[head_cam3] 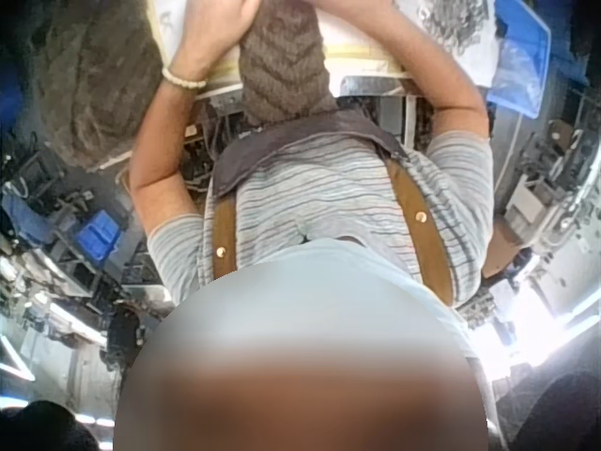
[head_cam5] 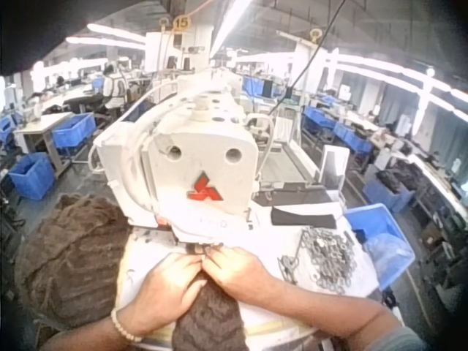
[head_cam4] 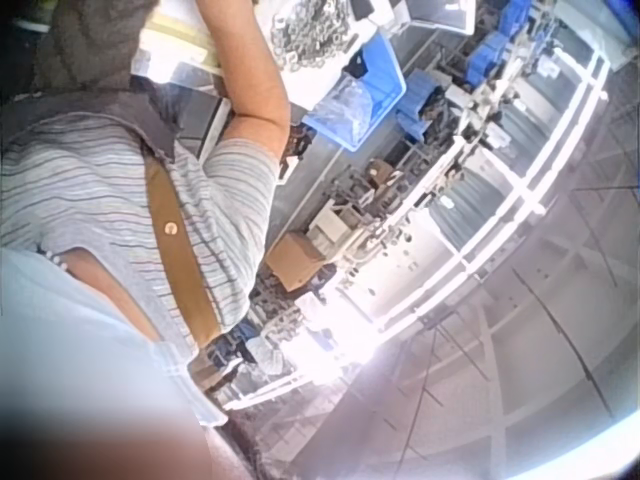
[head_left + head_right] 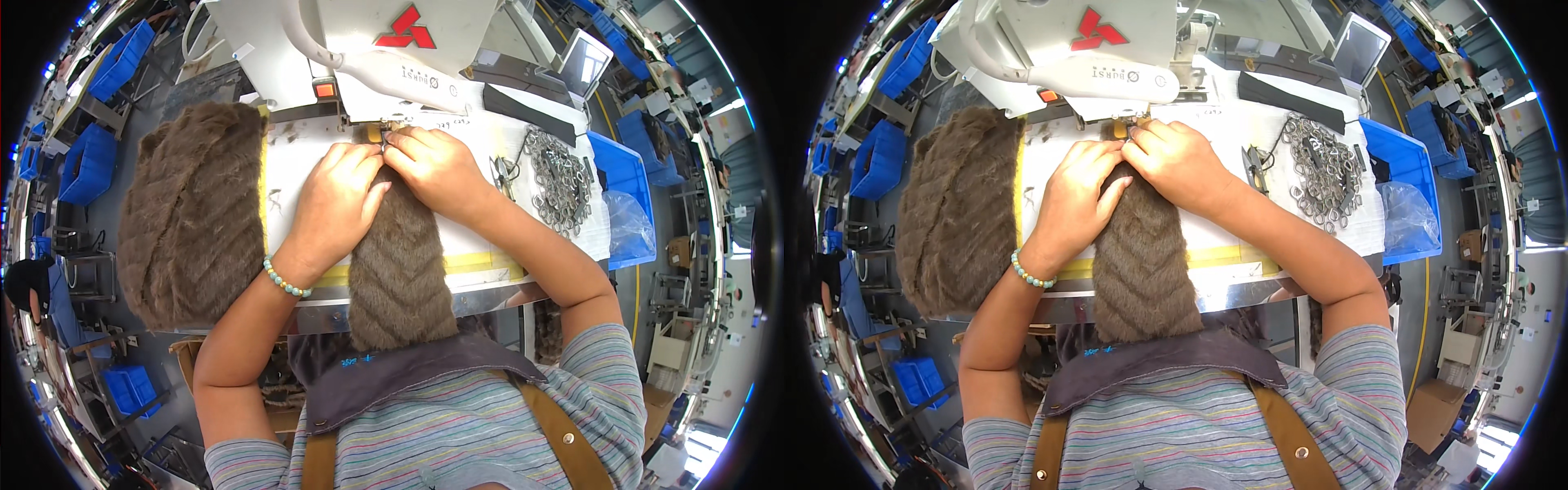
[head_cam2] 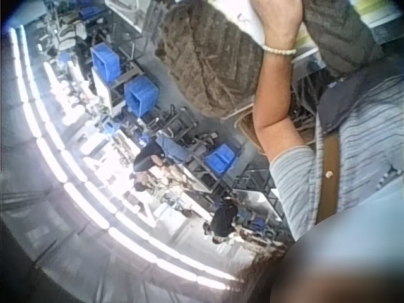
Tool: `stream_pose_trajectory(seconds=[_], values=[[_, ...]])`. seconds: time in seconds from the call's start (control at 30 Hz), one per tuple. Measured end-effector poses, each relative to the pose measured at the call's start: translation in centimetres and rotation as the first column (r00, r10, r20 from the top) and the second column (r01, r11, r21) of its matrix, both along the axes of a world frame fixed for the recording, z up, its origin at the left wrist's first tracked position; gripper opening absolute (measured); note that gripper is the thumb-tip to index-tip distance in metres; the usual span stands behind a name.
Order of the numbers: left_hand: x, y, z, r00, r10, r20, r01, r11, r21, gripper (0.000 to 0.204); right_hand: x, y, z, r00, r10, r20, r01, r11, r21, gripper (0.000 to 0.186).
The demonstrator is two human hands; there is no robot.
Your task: Attaching metal rings and hardware to strips of faux fur using a machine and tools.
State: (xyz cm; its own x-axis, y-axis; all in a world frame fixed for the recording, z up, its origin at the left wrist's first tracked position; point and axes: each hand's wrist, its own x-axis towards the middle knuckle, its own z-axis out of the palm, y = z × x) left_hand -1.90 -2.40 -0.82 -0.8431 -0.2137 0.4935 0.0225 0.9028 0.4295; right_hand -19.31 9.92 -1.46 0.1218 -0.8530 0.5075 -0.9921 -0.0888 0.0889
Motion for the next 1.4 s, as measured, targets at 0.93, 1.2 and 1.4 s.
stream_pose_trajectory(seconds=[0.93,1.2,1.4], values=[[-0.2,0.9,-0.2,0.996,-0.027,0.080,0.039,0.987,-0.153,0.040,-1.7,-1.1,0.0,0.831,-0.126,0.541,0.142,0.990,0.013,0.016],[-0.1,1.3,-1.3,0.996,0.008,0.093,0.020,0.953,-0.304,0.041,-1.1,0.8,0.1,0.973,-0.024,0.229,0.013,0.999,0.053,0.047],[-0.4,1.7,-0.8,0.993,0.049,0.104,-0.014,0.950,-0.310,0.041,-1.5,0.8,0.1,0.976,-0.069,0.206,0.046,0.992,0.116,0.045]])
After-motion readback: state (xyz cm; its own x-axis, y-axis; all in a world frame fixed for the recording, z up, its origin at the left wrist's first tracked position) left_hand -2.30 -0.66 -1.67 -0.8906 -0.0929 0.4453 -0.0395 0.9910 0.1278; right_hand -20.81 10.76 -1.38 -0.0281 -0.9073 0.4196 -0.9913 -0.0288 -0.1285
